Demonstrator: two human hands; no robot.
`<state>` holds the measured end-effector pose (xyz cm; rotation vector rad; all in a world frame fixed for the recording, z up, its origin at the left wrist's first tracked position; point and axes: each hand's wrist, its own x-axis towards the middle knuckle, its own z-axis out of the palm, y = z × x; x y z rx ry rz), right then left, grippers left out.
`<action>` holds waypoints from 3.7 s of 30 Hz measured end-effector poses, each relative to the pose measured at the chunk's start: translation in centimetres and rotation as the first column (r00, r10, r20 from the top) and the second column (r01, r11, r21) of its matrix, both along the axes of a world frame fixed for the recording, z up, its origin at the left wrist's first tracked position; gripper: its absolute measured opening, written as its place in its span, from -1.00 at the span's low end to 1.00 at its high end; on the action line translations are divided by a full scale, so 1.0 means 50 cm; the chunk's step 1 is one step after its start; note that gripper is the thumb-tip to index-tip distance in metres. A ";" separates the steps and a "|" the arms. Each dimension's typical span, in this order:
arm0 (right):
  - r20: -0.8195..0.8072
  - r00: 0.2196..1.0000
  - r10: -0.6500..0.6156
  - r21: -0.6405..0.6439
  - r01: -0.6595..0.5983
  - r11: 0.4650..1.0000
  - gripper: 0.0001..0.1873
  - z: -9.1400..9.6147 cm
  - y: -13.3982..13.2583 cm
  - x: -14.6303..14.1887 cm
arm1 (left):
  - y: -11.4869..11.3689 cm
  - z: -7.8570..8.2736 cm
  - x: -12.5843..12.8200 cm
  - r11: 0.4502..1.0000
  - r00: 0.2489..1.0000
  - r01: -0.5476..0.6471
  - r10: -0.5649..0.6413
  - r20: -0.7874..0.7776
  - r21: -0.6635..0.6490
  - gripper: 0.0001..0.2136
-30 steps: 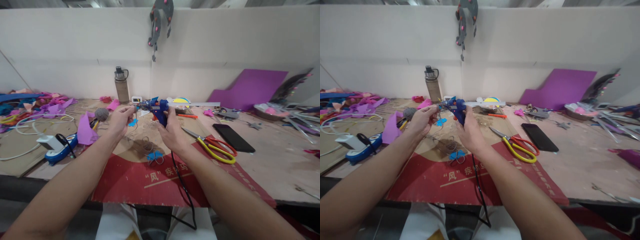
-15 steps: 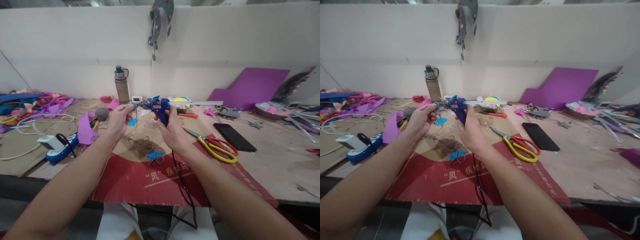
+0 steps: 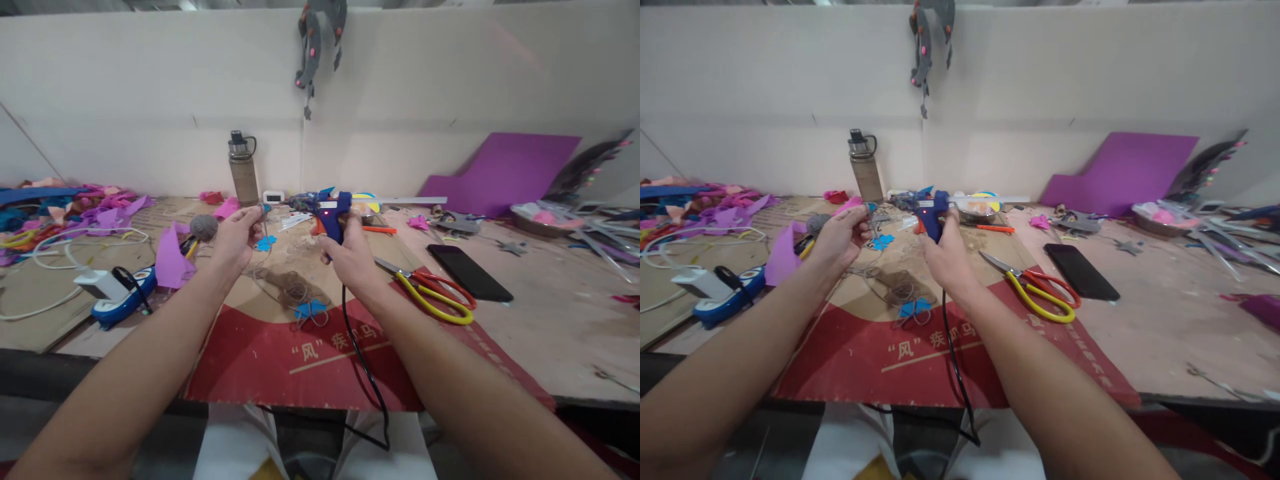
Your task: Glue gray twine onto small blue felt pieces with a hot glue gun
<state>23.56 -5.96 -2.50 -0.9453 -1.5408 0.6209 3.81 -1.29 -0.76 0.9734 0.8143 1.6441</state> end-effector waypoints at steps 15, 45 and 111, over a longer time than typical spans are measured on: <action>0.483 0.771 -0.415 0.028 0.460 0.888 -0.81 -0.006 0.045 0.043 | -0.043 0.005 0.022 0.788 0.571 -0.131 0.556 -0.604 0.602 -0.97; -0.047 0.998 -0.047 -0.036 0.045 0.998 -0.89 0.022 0.021 -0.083 | -0.040 -0.004 0.045 0.971 0.924 0.018 0.075 -0.376 0.237 -0.93; 0.431 0.901 -0.034 -0.020 0.047 0.999 -0.89 0.027 0.024 -0.025 | -0.051 0.033 0.009 0.956 0.481 0.290 -0.179 -0.858 -0.038 -0.80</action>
